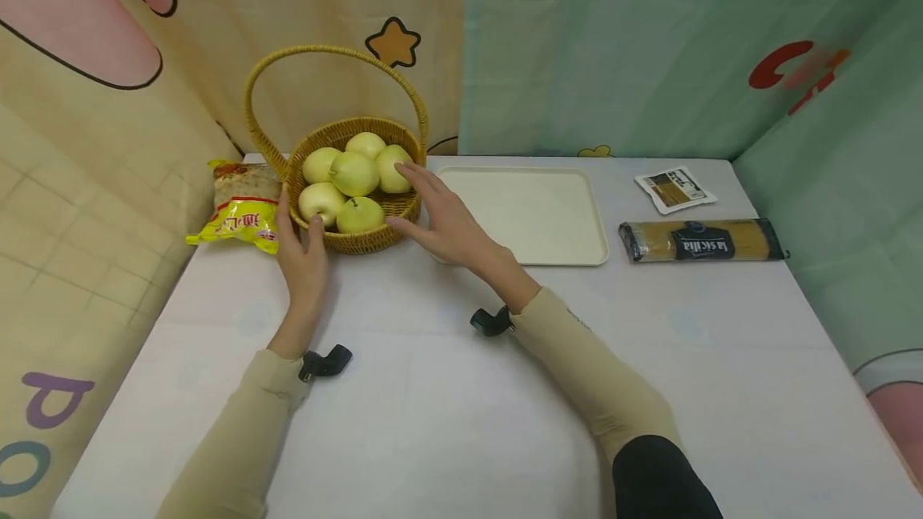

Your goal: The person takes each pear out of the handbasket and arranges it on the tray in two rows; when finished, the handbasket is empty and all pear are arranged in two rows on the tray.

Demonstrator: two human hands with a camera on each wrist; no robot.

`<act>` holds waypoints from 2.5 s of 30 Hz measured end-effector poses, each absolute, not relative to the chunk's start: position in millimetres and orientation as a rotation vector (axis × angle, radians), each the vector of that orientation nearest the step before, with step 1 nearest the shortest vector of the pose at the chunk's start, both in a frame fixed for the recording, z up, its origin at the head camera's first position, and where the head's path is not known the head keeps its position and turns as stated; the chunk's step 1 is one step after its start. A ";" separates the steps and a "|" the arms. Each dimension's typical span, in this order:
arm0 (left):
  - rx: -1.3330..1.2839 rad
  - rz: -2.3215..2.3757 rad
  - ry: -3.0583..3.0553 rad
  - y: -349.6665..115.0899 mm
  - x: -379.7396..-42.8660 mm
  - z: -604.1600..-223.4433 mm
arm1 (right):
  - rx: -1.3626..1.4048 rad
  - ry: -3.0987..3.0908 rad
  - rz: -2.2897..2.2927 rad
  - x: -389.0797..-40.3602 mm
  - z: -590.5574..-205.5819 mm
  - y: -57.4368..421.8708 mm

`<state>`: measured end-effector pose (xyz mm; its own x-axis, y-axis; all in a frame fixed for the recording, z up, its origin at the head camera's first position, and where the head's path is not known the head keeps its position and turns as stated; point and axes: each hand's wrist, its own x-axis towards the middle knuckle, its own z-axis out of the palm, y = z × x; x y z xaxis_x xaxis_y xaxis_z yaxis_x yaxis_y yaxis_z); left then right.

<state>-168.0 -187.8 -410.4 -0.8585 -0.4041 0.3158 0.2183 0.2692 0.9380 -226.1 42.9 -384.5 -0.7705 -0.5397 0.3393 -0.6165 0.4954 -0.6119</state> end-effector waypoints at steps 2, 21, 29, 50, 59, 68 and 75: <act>0.170 -1.621 -2.040 -189.5 -167.9 -411.0 | 1.030 -2.621 1.166 -226.6 -381.6 34.2; 0.135 -1.618 -2.009 -193.4 -172.5 -416.5 | 0.896 -2.590 1.339 -257.9 -369.9 -15.8; 0.151 -1.614 -2.012 -194.7 -171.2 -414.9 | 0.886 -2.530 1.565 -272.0 -371.8 -23.6; 0.137 -1.573 -2.018 -193.2 -174.2 -417.3 | 0.807 -2.736 1.427 -293.5 -375.7 -41.7; 0.140 -1.594 -2.003 -191.3 -174.9 -416.5 | 0.737 -2.664 1.453 -298.8 -381.1 -42.4; 0.147 -1.572 -2.028 -193.9 -183.2 -432.8 | 0.667 -2.412 1.647 -287.6 -377.9 -29.2; 0.146 -1.528 -2.057 -206.5 -193.7 -450.1 | 0.649 -2.339 1.723 -258.7 -361.2 -3.5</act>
